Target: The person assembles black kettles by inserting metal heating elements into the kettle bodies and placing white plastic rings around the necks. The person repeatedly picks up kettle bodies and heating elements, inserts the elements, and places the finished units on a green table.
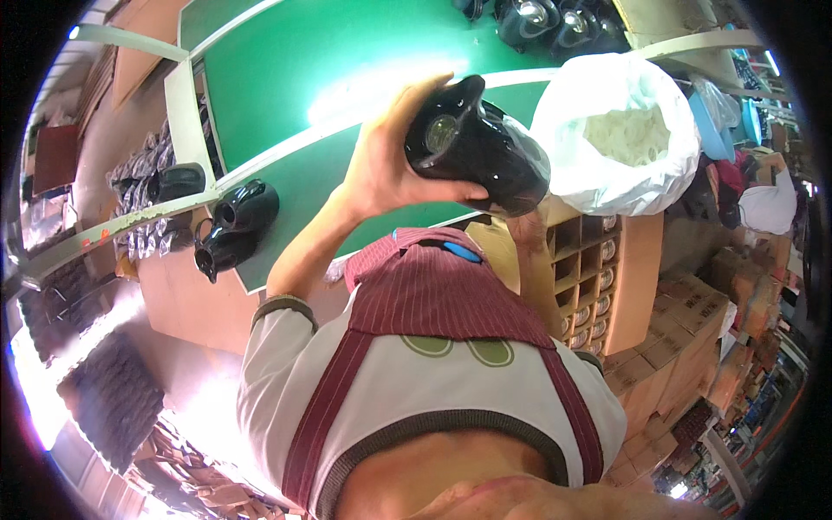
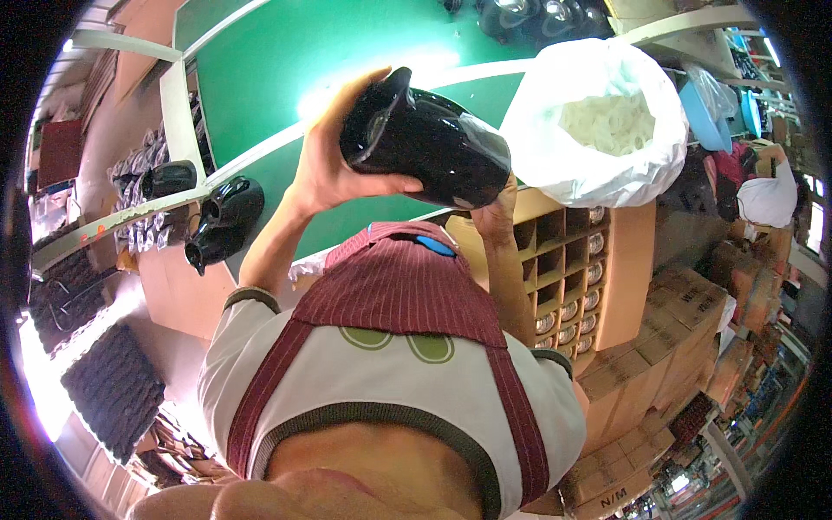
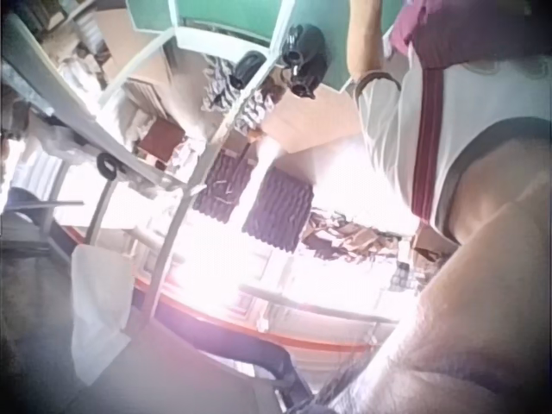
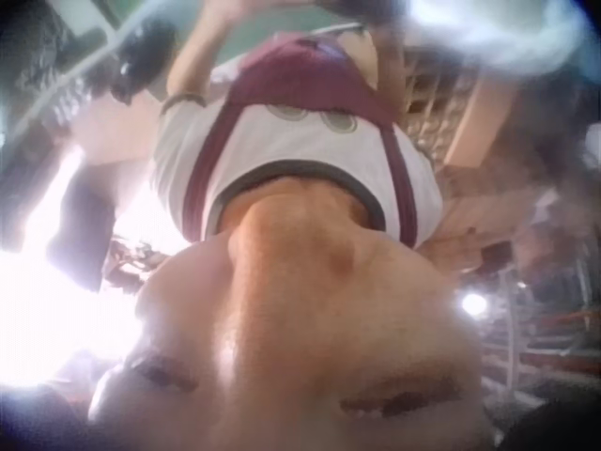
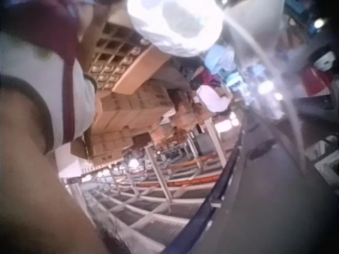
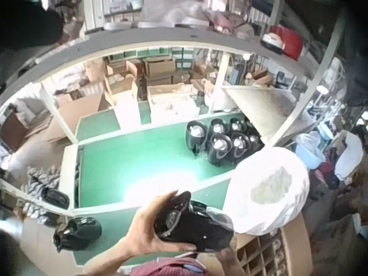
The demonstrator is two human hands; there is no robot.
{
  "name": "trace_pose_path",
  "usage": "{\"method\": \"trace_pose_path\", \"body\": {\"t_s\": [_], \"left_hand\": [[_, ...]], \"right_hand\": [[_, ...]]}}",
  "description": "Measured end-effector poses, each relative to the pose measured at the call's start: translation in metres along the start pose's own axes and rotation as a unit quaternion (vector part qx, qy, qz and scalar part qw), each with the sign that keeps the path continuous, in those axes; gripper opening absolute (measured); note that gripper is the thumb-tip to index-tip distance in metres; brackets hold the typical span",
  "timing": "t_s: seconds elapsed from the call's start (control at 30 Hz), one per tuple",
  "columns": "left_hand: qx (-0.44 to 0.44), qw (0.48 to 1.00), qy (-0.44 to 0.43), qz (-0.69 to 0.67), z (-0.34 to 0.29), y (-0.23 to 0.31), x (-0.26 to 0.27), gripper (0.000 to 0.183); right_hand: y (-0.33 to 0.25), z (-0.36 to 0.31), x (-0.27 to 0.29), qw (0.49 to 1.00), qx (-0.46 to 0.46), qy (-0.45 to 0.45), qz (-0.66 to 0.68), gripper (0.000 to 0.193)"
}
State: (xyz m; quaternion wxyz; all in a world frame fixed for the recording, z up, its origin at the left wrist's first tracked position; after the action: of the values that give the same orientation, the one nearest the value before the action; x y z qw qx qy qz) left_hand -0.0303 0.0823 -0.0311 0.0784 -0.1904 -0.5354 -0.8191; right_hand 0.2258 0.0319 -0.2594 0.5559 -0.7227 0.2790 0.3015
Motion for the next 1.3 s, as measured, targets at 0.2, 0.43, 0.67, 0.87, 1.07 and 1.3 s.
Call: {"method": "trace_pose_path", "body": {"t_s": [0.2, 0.43, 0.67, 0.87, 1.07, 1.3], "left_hand": [[0.026, 0.998, 0.031, -0.051, 0.024, -0.017, 0.002, 0.109], [0.223, 0.901, 0.228, -0.296, 0.02, -0.229, -0.044, 0.072], [0.326, 0.94, 0.096, -0.03, 0.023, -0.336, -0.092, 0.059], [0.363, 0.909, -0.174, -0.104, -0.102, -0.299, -0.123, 0.047], [0.239, 0.961, -0.122, -0.067, -0.045, -0.226, -0.114, 0.029], [-0.152, 0.978, -0.145, 0.0, 0.096, -0.059, -0.219, 0.023]], "right_hand": [[-0.025, 0.024, -0.025, 0.994, 0.11, -0.005, -0.001, 0.055], [-0.076, 0.087, -0.145, 0.751, 0.337, -0.072, -0.563, 0.047], [-0.041, 0.25, -0.119, 0.6, 0.39, -0.094, -0.692, 0.033], [-0.016, 0.346, -0.085, 0.639, 0.185, 0.008, -0.747, 0.034], [-0.008, 0.225, -0.099, 0.583, 0.353, 0.011, -0.732, 0.041], [-0.031, -0.07, 0.019, 0.698, 0.304, 0.202, -0.617, 0.031]]}}
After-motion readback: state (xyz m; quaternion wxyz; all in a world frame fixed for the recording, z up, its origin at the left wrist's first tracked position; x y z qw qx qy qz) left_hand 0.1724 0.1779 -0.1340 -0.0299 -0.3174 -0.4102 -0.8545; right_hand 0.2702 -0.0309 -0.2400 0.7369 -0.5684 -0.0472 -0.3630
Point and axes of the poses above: each hand's wrist, its own z-axis towards the middle knuckle, its own x-axis out of the back of the hand, y = z × x, the point moved 8 cm from there along z, towards the middle knuckle, and after that the axes turned 6 degrees about z, right-handed, at the moved point
